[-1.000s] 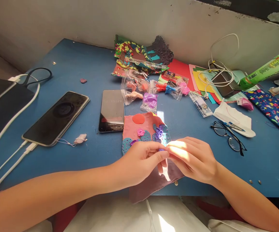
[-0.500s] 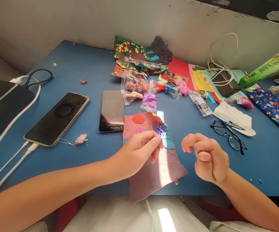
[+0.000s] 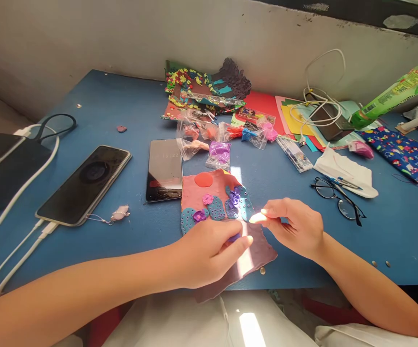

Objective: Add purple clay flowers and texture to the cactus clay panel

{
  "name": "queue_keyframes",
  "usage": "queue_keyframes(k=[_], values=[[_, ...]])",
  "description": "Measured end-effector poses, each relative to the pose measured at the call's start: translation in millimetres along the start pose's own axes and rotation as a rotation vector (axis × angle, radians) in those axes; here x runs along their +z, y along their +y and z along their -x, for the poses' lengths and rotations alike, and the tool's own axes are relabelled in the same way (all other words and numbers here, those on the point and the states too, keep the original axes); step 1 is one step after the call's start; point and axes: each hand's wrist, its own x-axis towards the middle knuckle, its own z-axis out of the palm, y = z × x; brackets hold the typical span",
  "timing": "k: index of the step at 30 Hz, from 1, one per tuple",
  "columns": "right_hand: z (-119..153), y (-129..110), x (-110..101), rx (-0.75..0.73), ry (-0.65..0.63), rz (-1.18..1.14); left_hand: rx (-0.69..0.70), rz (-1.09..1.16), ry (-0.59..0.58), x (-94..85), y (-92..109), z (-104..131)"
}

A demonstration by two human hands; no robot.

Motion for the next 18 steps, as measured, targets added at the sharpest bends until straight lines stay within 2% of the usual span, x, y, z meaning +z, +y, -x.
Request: queue_keyframes(k=[6,11,18], values=[[-0.1,0.8,-0.1,-0.07,-0.058,-0.101,0.21,-0.14,0.131,9.2,-11.3,-0.7],[-1.1,-0.7,-0.6,-0.067,-0.098,-0.172,0.171,-0.169,0.164,10.8,-11.4,-0.8],[-0.4,1.8,1.7,-0.061,-0.155,-0.195,0.233,-0.242,0.159,12.1,-13.5,-0.5]])
